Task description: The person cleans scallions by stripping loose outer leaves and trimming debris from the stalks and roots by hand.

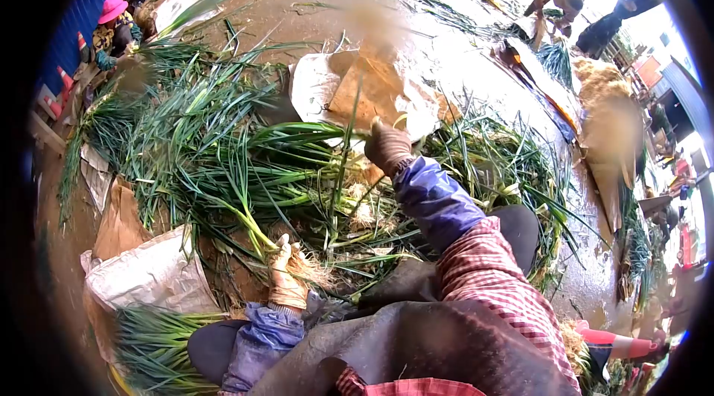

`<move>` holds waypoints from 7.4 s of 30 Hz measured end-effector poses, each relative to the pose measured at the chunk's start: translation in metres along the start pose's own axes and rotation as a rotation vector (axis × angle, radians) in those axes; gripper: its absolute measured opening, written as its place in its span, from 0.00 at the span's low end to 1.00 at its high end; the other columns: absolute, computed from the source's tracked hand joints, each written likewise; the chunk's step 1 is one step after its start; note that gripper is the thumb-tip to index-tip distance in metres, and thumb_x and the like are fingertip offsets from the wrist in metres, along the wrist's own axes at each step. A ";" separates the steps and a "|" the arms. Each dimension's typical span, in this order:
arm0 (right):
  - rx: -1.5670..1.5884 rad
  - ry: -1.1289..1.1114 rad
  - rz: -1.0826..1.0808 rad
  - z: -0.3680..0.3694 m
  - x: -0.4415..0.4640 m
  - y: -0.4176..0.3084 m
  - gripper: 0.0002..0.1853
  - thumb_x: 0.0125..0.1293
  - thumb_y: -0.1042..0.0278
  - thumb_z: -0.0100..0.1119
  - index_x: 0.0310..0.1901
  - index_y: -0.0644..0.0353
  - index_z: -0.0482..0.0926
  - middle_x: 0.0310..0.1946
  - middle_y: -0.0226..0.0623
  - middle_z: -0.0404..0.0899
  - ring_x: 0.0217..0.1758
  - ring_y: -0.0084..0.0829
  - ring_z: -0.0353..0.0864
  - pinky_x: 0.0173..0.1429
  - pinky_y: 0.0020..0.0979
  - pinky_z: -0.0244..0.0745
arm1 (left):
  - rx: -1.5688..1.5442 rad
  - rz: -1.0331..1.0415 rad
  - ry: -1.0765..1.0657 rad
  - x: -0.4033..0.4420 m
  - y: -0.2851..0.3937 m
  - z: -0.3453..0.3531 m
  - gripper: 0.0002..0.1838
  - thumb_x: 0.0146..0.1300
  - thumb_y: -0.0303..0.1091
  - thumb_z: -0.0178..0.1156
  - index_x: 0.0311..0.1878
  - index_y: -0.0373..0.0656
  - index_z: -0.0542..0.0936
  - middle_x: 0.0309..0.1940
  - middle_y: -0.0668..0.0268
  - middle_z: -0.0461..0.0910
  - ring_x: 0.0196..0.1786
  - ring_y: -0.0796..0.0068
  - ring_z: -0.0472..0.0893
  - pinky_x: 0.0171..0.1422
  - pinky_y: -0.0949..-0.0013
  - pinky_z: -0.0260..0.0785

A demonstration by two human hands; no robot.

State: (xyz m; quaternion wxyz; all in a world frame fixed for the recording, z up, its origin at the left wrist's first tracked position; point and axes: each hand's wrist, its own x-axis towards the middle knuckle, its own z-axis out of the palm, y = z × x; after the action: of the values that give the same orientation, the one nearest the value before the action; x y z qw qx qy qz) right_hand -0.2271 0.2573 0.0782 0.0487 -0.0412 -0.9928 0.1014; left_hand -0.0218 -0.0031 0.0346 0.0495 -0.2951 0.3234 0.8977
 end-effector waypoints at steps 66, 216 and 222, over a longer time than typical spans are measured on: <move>1.633 -0.851 0.365 0.071 -0.153 -0.066 0.15 0.62 0.56 0.57 0.38 0.61 0.78 0.31 0.35 0.79 0.27 0.27 0.77 0.28 0.29 0.73 | -0.060 -0.221 -0.216 -0.004 -0.026 0.006 0.11 0.64 0.39 0.56 0.46 0.46 0.76 0.30 0.71 0.77 0.25 0.78 0.73 0.27 0.73 0.69; -0.077 -0.564 0.179 0.130 -0.041 0.082 0.14 0.51 0.55 0.62 0.37 0.53 0.83 0.32 0.37 0.81 0.33 0.37 0.81 0.33 0.41 0.73 | 0.271 -0.256 -0.228 0.009 -0.019 0.015 0.23 0.58 0.30 0.51 0.59 0.43 0.66 0.45 0.59 0.71 0.39 0.70 0.70 0.41 0.69 0.66; -0.061 -0.566 0.083 0.144 -0.019 0.097 0.14 0.51 0.54 0.63 0.33 0.53 0.84 0.29 0.33 0.82 0.31 0.36 0.81 0.27 0.41 0.69 | 0.395 -0.323 -0.197 0.020 -0.034 0.011 0.23 0.59 0.36 0.51 0.59 0.42 0.67 0.47 0.58 0.71 0.44 0.67 0.70 0.47 0.65 0.64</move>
State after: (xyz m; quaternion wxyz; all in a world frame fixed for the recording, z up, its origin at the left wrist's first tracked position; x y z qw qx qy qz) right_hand -0.2161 0.3220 -0.0839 -0.2357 -0.0534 -0.9670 0.0808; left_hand -0.0339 0.0284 0.0115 0.2798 -0.2388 0.4347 0.8220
